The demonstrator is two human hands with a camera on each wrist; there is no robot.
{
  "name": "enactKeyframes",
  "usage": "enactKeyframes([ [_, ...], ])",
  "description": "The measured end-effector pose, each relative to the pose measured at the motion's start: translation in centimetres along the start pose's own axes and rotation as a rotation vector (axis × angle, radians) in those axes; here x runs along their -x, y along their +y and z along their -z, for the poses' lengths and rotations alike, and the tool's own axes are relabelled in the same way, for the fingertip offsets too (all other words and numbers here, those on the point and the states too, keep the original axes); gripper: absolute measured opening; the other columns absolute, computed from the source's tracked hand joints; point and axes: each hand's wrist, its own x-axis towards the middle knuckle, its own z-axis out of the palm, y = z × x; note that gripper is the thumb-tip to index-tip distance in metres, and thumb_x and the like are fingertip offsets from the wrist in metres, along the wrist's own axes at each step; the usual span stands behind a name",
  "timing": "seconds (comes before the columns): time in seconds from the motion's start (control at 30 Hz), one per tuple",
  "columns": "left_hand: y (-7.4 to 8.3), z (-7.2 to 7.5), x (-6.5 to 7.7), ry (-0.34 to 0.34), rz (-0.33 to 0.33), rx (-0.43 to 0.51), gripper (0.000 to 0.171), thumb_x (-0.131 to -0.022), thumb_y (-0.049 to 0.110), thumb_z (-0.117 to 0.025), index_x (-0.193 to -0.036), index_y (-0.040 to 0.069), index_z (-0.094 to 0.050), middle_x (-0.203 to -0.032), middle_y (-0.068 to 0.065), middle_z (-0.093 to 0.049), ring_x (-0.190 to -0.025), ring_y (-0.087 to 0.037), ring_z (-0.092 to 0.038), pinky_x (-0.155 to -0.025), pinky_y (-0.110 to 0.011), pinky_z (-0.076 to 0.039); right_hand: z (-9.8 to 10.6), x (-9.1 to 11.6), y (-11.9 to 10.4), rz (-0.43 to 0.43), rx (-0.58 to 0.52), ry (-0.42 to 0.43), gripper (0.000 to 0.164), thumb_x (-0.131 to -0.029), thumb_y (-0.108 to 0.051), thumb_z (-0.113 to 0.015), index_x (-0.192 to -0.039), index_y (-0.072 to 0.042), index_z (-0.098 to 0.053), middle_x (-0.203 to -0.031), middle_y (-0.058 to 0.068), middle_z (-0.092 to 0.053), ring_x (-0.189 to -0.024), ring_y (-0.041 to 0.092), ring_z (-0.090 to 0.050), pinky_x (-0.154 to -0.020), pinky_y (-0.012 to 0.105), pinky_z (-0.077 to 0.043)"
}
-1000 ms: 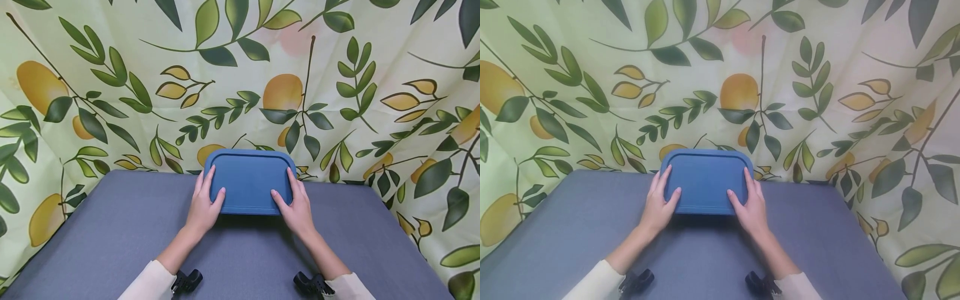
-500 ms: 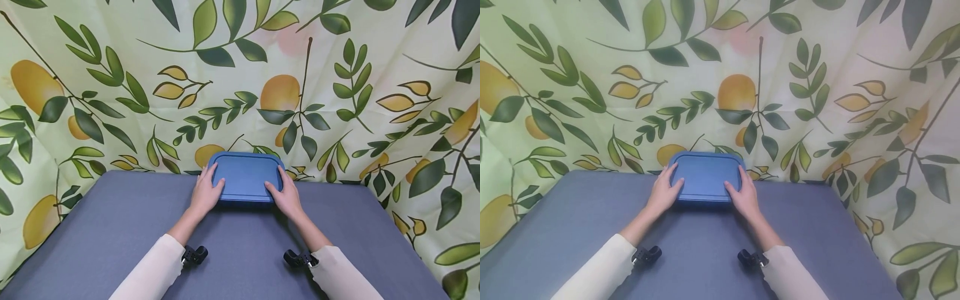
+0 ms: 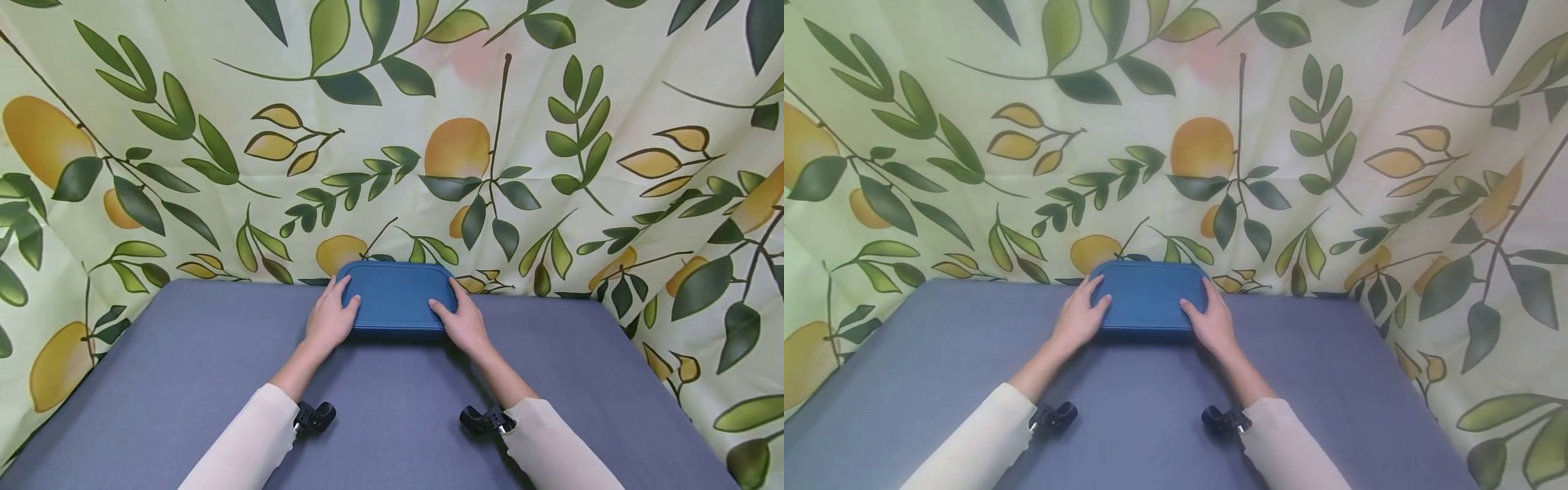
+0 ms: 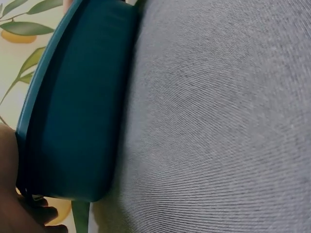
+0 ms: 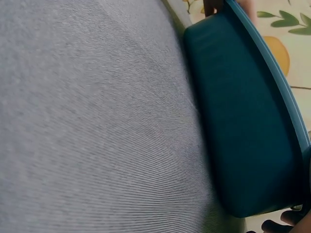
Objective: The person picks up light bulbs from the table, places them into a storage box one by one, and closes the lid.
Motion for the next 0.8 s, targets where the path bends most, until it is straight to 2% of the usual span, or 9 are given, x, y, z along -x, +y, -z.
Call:
enactKeyframes([
  [0.17,-0.1,0.0,-0.3,-0.02,0.007,0.02,0.057,-0.103,0.035,-0.05,-0.156,0.016,-0.04,-0.167,-0.017,-0.027,-0.15,-0.042,-0.034,-0.121,-0.06,-0.03,0.1,-0.3,0.0,-0.006,0.006,-0.022,0.078,-0.099,-0.046,-0.057,-0.162,-0.016,-0.023,-0.166,0.017,-0.028,-0.153,0.041,-0.028,-0.123,0.059,-0.026],
  [0.53,0.0,0.6,-0.8,-0.101,0.013,-0.042,0.059,-0.106,0.035,-0.042,-0.161,0.017,-0.029,-0.169,-0.018,-0.02,-0.152,-0.042,-0.029,-0.122,-0.061,-0.027,0.0,-0.4,-0.1,-0.006,0.045,-0.041,0.079,-0.099,-0.046,-0.057,-0.162,-0.015,-0.022,-0.166,0.019,-0.028,-0.152,0.043,-0.028,-0.123,0.059,-0.026],
  [0.67,-0.1,0.7,-1.1,-0.111,0.006,-0.021,0.056,-0.108,0.031,-0.039,-0.161,0.015,-0.029,-0.168,-0.02,-0.02,-0.153,-0.041,-0.027,-0.123,-0.061,-0.025,0.1,-0.5,-0.1,0.004,0.051,-0.037,0.079,-0.099,-0.046,-0.057,-0.163,-0.014,-0.021,-0.165,0.02,-0.029,-0.152,0.043,-0.028,-0.123,0.058,-0.026],
  [0.8,-0.4,0.7,-1.4,-0.113,-0.018,0.026,0.052,-0.109,0.023,-0.034,-0.16,0.012,-0.031,-0.166,-0.021,-0.027,-0.153,-0.039,-0.027,-0.124,-0.058,-0.024,0.1,-0.5,0.0,0.004,0.052,-0.047,0.08,-0.099,-0.047,-0.056,-0.163,-0.014,-0.02,-0.165,0.02,-0.029,-0.152,0.042,-0.028,-0.123,0.058,-0.027],
])
